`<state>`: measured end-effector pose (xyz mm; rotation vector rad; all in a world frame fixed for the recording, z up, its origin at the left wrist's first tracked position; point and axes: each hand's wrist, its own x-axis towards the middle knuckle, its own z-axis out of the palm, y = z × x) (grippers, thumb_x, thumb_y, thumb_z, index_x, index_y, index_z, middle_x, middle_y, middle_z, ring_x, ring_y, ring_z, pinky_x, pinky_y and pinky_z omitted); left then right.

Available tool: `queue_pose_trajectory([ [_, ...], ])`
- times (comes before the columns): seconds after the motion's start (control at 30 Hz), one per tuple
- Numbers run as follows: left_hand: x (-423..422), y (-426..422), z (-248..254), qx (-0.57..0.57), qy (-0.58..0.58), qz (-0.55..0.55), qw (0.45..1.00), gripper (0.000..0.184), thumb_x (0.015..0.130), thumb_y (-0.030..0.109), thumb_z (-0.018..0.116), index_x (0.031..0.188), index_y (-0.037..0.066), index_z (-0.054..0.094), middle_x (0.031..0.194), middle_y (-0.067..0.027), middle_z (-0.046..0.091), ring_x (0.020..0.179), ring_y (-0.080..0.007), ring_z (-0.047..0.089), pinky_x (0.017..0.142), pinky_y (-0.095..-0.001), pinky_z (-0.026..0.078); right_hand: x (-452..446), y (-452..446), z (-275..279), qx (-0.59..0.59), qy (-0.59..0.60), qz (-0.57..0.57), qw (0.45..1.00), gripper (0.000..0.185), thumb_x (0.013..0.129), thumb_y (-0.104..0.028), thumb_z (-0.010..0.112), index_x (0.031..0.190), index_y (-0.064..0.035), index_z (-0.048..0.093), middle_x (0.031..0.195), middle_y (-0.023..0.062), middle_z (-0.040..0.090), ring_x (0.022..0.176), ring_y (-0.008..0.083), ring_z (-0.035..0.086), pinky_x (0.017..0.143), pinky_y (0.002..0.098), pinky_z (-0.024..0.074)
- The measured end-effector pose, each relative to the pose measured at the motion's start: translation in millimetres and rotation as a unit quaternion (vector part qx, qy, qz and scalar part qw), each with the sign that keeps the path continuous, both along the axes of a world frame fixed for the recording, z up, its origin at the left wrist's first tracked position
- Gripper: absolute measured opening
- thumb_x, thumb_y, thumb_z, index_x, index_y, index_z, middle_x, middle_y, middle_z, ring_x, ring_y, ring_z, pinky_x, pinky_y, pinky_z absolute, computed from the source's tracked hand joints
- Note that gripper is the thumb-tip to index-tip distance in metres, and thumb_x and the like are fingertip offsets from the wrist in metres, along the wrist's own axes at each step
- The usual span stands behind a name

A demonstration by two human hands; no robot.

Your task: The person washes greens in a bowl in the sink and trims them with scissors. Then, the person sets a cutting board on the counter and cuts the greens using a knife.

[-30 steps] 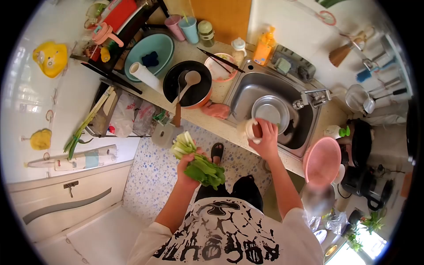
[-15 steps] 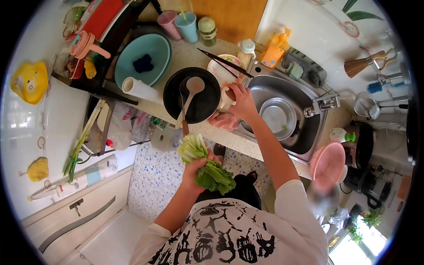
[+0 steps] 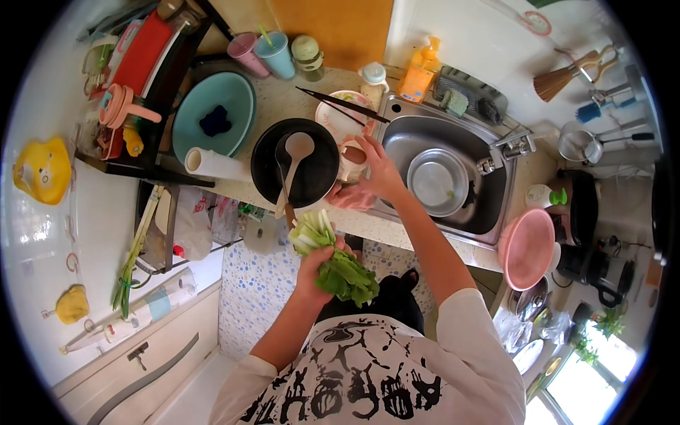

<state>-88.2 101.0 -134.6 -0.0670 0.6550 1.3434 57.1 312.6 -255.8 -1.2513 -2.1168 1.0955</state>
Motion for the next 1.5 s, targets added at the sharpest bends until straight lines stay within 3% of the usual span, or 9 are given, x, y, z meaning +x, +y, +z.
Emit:
queue_pose_trajectory([
  [0.13,6,10,-6,0.007,-0.012,-0.014,1.0,0.05,0.085,0.015,0.063,0.134,0.016,0.051,0.099,-0.0036,0.056,0.089,-0.0217,0.058,0.09,-0.0424,0.048,32,-21,-3,0.014,0.038,-0.047,0.998,0.083,0.075,-0.004,0.071,0.15,-0.0175,0.038,0.151,0.0169,0.04,0.132,0.0399,0.049,0.104,0.0436,0.0481],
  [0.23,16,18,-4,0.005,-0.015,-0.035,0.999,0.049,0.087,0.015,0.061,0.134,0.015,0.051,0.1,-0.004,0.057,0.09,-0.0217,0.059,0.089,-0.0426,0.049,63,-55,7,-0.087,0.077,-0.146,0.982,0.076,0.079,-0.004,0.07,0.148,-0.0144,0.041,0.145,0.0157,0.046,0.124,0.0343,0.056,0.098,0.0412,0.0503],
  [0.43,55,26,-28,0.001,-0.037,-0.134,0.99,0.046,0.09,0.015,0.057,0.136,0.014,0.051,0.1,-0.0039,0.059,0.094,-0.0223,0.06,0.088,-0.043,0.05,157,-191,1,-0.107,0.088,-0.29,0.947,0.058,0.085,-0.005,0.066,0.141,-0.0075,0.05,0.128,0.0142,0.062,0.107,0.0292,0.064,0.089,0.0386,0.0528],
  [0.53,88,27,-27,0.011,-0.025,-0.202,0.979,0.045,0.092,0.015,0.054,0.137,0.014,0.051,0.1,-0.0041,0.059,0.092,-0.0224,0.061,0.088,-0.0431,0.051,205,-278,-1,-0.077,0.056,-0.359,0.928,0.057,0.086,0.001,0.063,0.141,-0.0055,0.051,0.118,0.0115,0.066,0.093,0.0173,0.067,0.079,0.0302,0.0546],
  [0.63,133,22,-19,0.013,-0.014,-0.26,0.965,0.045,0.093,0.015,0.053,0.137,0.014,0.051,0.099,-0.004,0.059,0.09,-0.0226,0.062,0.086,-0.0434,0.052,240,-362,0,-0.147,0.07,-0.468,0.868,0.054,0.086,-0.005,0.064,0.138,-0.0055,0.053,0.122,0.0154,0.065,0.094,0.0226,0.069,0.082,0.0335,0.0551],
  [0.93,304,-66,7,-0.003,-0.022,-0.438,0.899,0.042,0.091,0.015,0.055,0.133,0.016,0.055,0.095,-0.0035,0.061,0.084,-0.0221,0.062,0.082,-0.0421,0.054,312,-591,24,-0.155,0.132,-0.691,0.694,0.052,0.091,0.001,0.062,0.141,-0.0086,0.05,0.107,0.006,0.064,0.081,0.0096,0.063,0.074,0.0263,0.0539],
  [1.2,468,-215,41,-0.023,-0.032,-0.558,0.829,0.041,0.089,0.014,0.057,0.129,0.018,0.059,0.09,0.0007,0.062,0.077,-0.0162,0.06,0.08,-0.0355,0.052,351,-793,50,-0.112,0.147,-0.811,0.555,0.051,0.091,-0.002,0.064,0.141,-0.0091,0.052,0.105,0.006,0.065,0.081,0.0105,0.063,0.074,0.0269,0.0548],
  [1.3,513,-260,41,-0.025,-0.082,-0.61,0.788,0.04,0.09,0.016,0.055,0.13,0.019,0.058,0.092,-0.0012,0.062,0.082,-0.0208,0.063,0.082,-0.0393,0.053,355,-855,52,-0.085,0.152,-0.857,0.485,0.05,0.089,-0.004,0.066,0.137,-0.0076,0.055,0.104,0.0102,0.067,0.081,0.0157,0.065,0.075,0.0313,0.0562],
  [1.5,586,-341,55,-0.068,-0.075,-0.678,0.728,0.042,0.088,0.016,0.056,0.129,0.019,0.058,0.093,-0.0006,0.061,0.081,-0.0191,0.06,0.081,-0.0372,0.052,365,-951,78,-0.051,0.1,-0.923,0.368,0.05,0.088,-0.005,0.067,0.137,-0.0076,0.056,0.104,0.0097,0.066,0.077,0.0142,0.064,0.072,0.0293,0.0555],
])
